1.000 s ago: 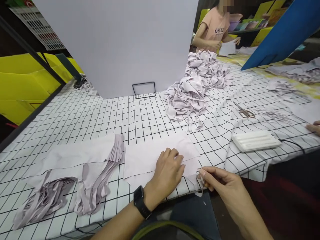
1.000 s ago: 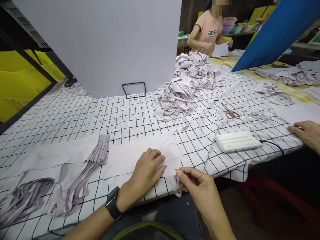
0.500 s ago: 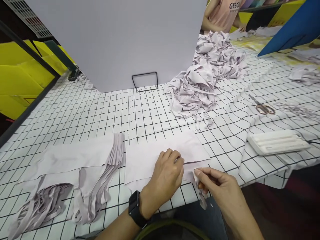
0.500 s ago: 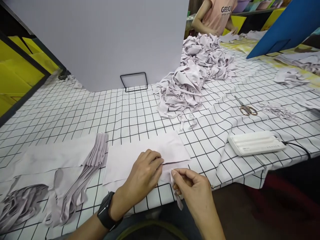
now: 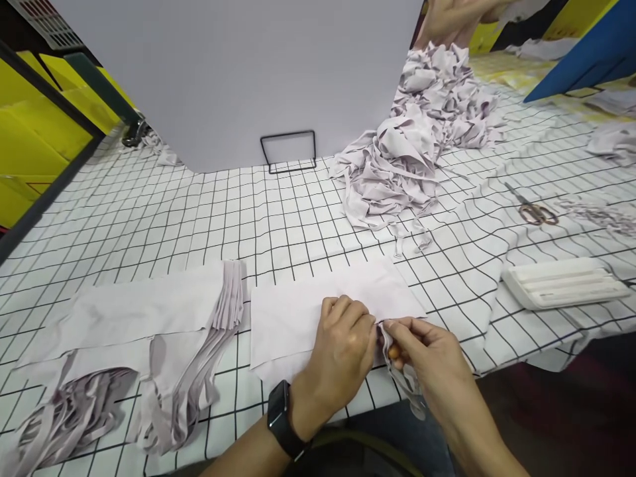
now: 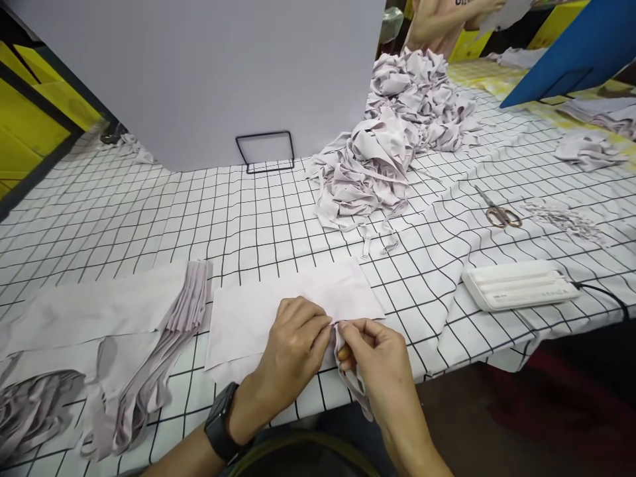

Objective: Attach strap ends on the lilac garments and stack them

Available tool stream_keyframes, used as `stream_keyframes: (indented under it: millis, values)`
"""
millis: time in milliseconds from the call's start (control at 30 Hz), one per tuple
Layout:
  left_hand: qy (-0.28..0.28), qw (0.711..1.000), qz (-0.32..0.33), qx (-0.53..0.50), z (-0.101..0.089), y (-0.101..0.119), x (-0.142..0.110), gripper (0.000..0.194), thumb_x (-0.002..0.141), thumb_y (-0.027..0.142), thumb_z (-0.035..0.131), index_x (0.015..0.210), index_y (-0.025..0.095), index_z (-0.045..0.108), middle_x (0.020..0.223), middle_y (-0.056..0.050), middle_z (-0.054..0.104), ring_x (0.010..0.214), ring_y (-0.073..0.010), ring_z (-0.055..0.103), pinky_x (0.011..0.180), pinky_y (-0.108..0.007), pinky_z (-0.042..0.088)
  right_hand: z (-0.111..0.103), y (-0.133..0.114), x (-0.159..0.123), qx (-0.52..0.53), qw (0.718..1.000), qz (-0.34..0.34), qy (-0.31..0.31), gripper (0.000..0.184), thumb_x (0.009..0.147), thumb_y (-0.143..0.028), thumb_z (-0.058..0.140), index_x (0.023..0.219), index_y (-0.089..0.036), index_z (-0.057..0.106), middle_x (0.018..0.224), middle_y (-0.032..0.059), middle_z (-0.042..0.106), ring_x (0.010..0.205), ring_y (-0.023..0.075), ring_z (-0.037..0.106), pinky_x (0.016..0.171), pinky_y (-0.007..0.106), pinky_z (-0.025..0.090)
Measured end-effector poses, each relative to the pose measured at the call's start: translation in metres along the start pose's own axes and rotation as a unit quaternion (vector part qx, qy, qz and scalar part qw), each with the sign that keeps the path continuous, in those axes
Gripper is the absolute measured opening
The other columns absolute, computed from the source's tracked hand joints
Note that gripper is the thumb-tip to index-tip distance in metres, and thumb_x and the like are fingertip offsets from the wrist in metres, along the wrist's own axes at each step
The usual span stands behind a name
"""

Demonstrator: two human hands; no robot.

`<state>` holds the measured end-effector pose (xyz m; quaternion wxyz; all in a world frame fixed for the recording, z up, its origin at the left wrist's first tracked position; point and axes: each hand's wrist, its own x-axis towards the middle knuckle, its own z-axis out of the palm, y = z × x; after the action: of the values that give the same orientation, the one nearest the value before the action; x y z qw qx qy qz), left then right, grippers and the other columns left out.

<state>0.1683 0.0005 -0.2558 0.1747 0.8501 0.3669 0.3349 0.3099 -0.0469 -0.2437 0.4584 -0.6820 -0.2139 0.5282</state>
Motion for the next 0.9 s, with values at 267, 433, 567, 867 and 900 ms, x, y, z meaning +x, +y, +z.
stream_keyframes:
  millis: [267,433,567,867,900]
  values:
    - [0.005,1.000,-0.009,0.019,0.003,0.001,-0.001,0.022,0.098,0.009,0.051,0.080,0.017,0.061,0.080,-0.004,0.062,0.079,-0.0194,0.054,0.076,-0.039,0.044,0.002,-0.004,0.004,0.013,1.000,0.002,0.010,0.036,0.069,-0.049,0.085,0.063,-0.018,0.070,0.054,0.0008,0.059,0.044,0.0113,0.052,0.043,0.022,0.045]
    - [-0.007,0.999,-0.004,0.034,0.003,0.001,0.000,0.021,0.096,0.009,0.052,0.080,0.017,0.060,0.080,-0.004,0.061,0.080,-0.0201,0.054,0.077,-0.040,0.045,0.006,-0.008,0.002,0.009,1.000,-0.004,0.022,0.036,0.067,-0.049,0.085,0.059,-0.018,0.069,0.051,0.0007,0.058,0.042,0.0113,0.050,0.041,0.023,0.044]
    - [-0.005,0.999,0.005,0.037,0.003,0.000,-0.001,0.022,0.093,0.005,0.053,0.077,0.017,0.058,0.078,-0.004,0.059,0.079,-0.0199,0.051,0.076,-0.039,0.044,0.006,-0.009,0.003,0.013,1.000,-0.002,0.007,0.038,0.066,-0.049,0.086,0.057,-0.018,0.067,0.051,0.0003,0.057,0.043,0.0107,0.049,0.041,0.023,0.043]
    - [-0.037,0.994,0.056,0.088,0.002,-0.001,0.001,0.023,0.092,0.002,0.051,0.074,0.015,0.058,0.078,-0.005,0.055,0.080,-0.0208,0.046,0.078,-0.039,0.045,0.000,-0.011,0.009,-0.005,0.997,0.017,-0.075,0.040,0.067,-0.045,0.089,0.055,-0.018,0.061,0.046,-0.0034,0.050,0.041,0.0067,0.039,0.040,0.019,0.032]
    - [-0.046,0.992,0.064,0.095,0.001,-0.001,0.001,0.023,0.092,0.002,0.050,0.074,0.015,0.058,0.079,-0.005,0.055,0.080,-0.0210,0.046,0.078,-0.038,0.046,-0.001,-0.013,0.010,-0.011,0.996,0.024,-0.088,0.042,0.065,-0.045,0.089,0.054,-0.017,0.061,0.046,-0.0038,0.048,0.041,0.0062,0.038,0.039,0.019,0.030]
